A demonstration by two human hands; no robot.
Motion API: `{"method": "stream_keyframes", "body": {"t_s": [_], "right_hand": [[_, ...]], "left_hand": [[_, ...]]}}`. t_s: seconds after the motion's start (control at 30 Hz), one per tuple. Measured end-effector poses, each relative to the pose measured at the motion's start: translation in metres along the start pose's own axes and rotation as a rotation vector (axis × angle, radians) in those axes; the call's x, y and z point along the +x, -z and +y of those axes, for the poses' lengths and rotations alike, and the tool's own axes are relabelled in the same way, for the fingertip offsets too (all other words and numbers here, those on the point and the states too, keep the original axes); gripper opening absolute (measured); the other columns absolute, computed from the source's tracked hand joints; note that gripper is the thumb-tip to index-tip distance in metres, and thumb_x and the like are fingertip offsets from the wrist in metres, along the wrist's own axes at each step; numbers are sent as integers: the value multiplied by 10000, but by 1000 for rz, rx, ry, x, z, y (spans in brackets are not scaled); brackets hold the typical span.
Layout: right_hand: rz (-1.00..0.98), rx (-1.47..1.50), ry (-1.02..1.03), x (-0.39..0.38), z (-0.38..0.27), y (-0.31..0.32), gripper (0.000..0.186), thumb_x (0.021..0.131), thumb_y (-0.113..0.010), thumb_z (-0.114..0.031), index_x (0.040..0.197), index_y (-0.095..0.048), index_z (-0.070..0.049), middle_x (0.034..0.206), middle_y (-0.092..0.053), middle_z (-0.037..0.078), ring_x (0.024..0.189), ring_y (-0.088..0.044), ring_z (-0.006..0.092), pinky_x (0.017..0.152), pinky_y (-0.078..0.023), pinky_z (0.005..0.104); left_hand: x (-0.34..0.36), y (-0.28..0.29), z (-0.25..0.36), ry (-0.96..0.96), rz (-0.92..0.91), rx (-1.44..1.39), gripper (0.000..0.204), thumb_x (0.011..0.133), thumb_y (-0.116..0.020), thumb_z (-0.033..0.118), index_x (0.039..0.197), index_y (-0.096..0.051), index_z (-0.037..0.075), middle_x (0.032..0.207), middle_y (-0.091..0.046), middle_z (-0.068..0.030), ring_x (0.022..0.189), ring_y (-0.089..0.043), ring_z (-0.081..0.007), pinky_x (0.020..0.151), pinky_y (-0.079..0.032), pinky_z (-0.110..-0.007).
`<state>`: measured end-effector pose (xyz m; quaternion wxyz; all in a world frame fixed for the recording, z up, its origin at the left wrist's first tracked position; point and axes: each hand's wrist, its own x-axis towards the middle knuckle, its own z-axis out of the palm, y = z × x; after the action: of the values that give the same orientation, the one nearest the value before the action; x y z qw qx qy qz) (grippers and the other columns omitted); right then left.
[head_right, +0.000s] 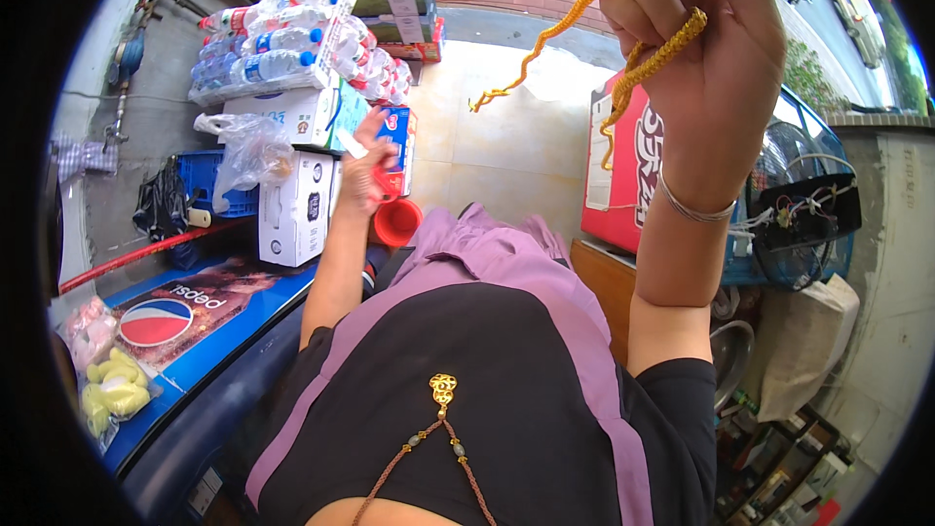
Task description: The person unscrews the back cover of a small black electronic device, removes it to expose internal wiring, then retrieves a yellow cord from a shelf and cuts it with scissors. The person handles the device, screwdriver, scissors, and cord throughout the sequence.
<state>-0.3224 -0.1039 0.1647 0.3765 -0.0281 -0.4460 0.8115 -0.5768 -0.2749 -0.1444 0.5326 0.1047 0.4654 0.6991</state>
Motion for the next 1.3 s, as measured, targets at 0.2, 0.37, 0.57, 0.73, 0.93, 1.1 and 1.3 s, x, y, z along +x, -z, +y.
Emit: {"method": "stream_keyframes", "body": {"t_s": [0.2, 0.37, 0.57, 0.73, 0.93, 1.1, 1.3], "right_hand": [[-101, -23, -59, 18, 12, -42, 214, 1016, -393, -194, 847, -432, -67, 723, -449, 39, 465, -220, 64, 530, -249, 250], [46, -83, 311, -3, -46, -4, 226, 986, -418, -165, 815, -472, -26, 697, -398, 43, 512, -231, 109, 548, -239, 285], [116, -233, 326, -58, -68, 27, 209, 989, -413, -168, 840, -446, -26, 684, -383, 39, 521, -233, 114, 544, -257, 289], [439, -523, -108, -64, 52, 37, 154, 986, -481, -164, 944, -543, -29, 732, -476, 8, 536, -334, 27, 464, -248, 176], [397, -512, -448, -86, 96, 34, 211, 883, -612, -104, 1078, -590, -25, 934, -594, -19, 777, -501, 16, 609, -345, 154], [428, -184, -320, -108, 93, 52, 200, 907, -571, -60, 1104, -575, -20, 924, -594, 2, 727, -470, -3, 546, -331, 128], [543, 0, -215, -149, 74, 59, 185, 908, -540, -22, 1087, -584, -2, 918, -606, 27, 688, -468, 13, 509, -320, 134]], "left_hand": [[51, -121, -8, -224, -404, 578, 370, 853, -685, 82, 1194, -555, 18, 877, -662, -53, 692, -590, -87, 646, -499, -222], [38, -82, -6, -89, -412, 355, 182, 930, -611, 185, 939, -657, 9, 807, -681, -60, 637, -588, -90, 617, -475, -223], [28, -11, -35, 249, -141, 303, 404, 946, -552, 407, 941, -671, 21, 754, -680, -66, 614, -597, -100, 565, -456, -226], [8, -38, 7, 149, -282, 62, 261, 941, -547, 240, 976, -659, 6, 762, -660, -68, 654, -615, -124, 617, -489, -237], [-9, -106, 52, 90, -524, 205, 290, 843, -515, -26, 1104, -640, -10, 960, -675, -99, 838, -629, -145, 758, -483, -241], [-5, -145, 42, 148, -624, 255, 227, 881, -586, 24, 1092, -641, -36, 962, -677, -118, 812, -602, -107, 724, -477, -218], [-5, -202, 12, 260, -839, 286, 288, 864, -686, 125, 1108, -644, -23, 923, -660, -63, 744, -548, -87, 707, -469, -221]]}}
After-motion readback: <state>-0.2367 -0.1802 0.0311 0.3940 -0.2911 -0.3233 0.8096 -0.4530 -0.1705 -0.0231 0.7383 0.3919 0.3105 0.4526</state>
